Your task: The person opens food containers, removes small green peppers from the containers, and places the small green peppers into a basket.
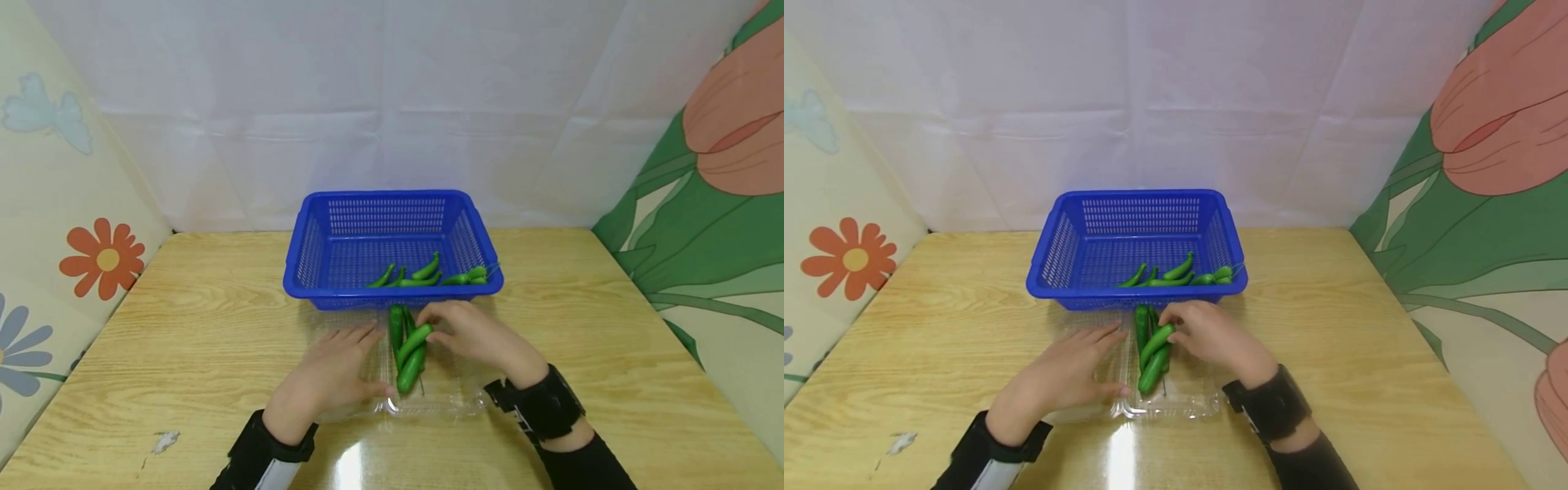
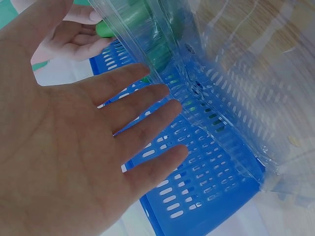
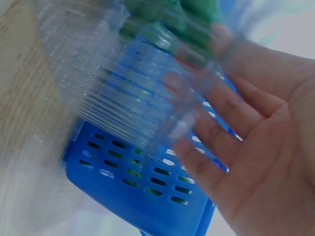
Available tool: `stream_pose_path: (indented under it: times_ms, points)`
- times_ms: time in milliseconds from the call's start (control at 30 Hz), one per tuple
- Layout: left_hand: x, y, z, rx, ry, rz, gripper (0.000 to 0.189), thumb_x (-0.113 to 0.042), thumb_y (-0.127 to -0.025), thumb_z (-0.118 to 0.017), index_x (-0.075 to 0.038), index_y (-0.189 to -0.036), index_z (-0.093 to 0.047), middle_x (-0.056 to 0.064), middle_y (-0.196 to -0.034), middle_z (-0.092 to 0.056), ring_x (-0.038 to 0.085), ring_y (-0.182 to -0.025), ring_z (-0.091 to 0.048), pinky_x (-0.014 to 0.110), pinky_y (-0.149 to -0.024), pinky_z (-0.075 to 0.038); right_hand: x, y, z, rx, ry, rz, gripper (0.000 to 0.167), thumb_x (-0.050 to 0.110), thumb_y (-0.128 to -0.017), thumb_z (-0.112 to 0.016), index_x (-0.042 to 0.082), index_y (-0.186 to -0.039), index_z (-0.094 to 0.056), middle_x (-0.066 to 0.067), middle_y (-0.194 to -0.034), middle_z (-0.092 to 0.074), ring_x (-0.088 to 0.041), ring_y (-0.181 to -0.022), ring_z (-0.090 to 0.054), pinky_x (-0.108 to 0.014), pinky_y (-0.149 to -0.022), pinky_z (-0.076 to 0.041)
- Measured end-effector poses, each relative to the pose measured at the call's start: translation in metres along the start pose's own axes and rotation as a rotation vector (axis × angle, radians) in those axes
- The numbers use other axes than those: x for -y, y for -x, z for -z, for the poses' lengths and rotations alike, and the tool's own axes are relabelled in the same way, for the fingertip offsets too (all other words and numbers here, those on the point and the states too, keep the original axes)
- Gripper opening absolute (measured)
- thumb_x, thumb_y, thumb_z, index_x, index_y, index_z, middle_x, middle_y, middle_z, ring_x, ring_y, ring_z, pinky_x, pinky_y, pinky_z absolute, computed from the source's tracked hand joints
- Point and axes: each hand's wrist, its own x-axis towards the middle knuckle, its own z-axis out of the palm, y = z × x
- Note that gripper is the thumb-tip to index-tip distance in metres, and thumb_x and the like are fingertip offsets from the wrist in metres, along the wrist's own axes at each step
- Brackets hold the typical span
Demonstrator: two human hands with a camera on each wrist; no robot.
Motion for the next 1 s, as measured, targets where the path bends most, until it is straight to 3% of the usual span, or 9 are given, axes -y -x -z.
stream_pose_path:
  times_ms: [200, 367, 1000]
  points:
    - [0.0, -0.001, -0.001, 0.0, 0.001, 0.002, 0.088, -0.057, -0.084, -0.072, -0.007, -0.15, -0.043, 0.013, -0.156, -0.036, 0.036, -0.141, -0.036, 0.053, -0.116, -0.028, 0.003, 0.003, 0.005, -0.025, -0.019, 0.049, 0.022, -0.001, -0.087, -0.073, 0.009, -0.106, -0.071, 0.0, -0.101, -0.071, -0.018, -0.095, -0.067, -0.04, -0.087, -0.057]
    - [0.001, -0.001, -0.001, -0.002, -0.003, -0.002, 0.088, -0.058, -0.084, -0.071, -0.007, -0.15, -0.042, 0.013, -0.156, -0.036, 0.036, -0.141, -0.035, 0.054, -0.116, -0.028, 0.007, 0.006, 0.011, -0.072, 0.057, 0.089, 0.023, -0.001, -0.085, -0.075, 0.009, -0.106, -0.071, -0.001, -0.101, -0.071, -0.019, -0.094, -0.067, -0.038, -0.084, -0.057]
    - [0.0, -0.001, 0.0, -0.006, -0.017, -0.003, 0.089, -0.058, -0.083, -0.072, -0.006, -0.149, -0.043, 0.013, -0.155, -0.038, 0.036, -0.141, -0.036, 0.052, -0.116, -0.029, 0.02, 0.015, 0.025, -0.214, 0.149, 0.12, 0.025, 0.002, -0.085, -0.076, 0.01, -0.109, -0.071, -0.003, -0.105, -0.071, -0.021, -0.096, -0.067, -0.04, -0.084, -0.057]
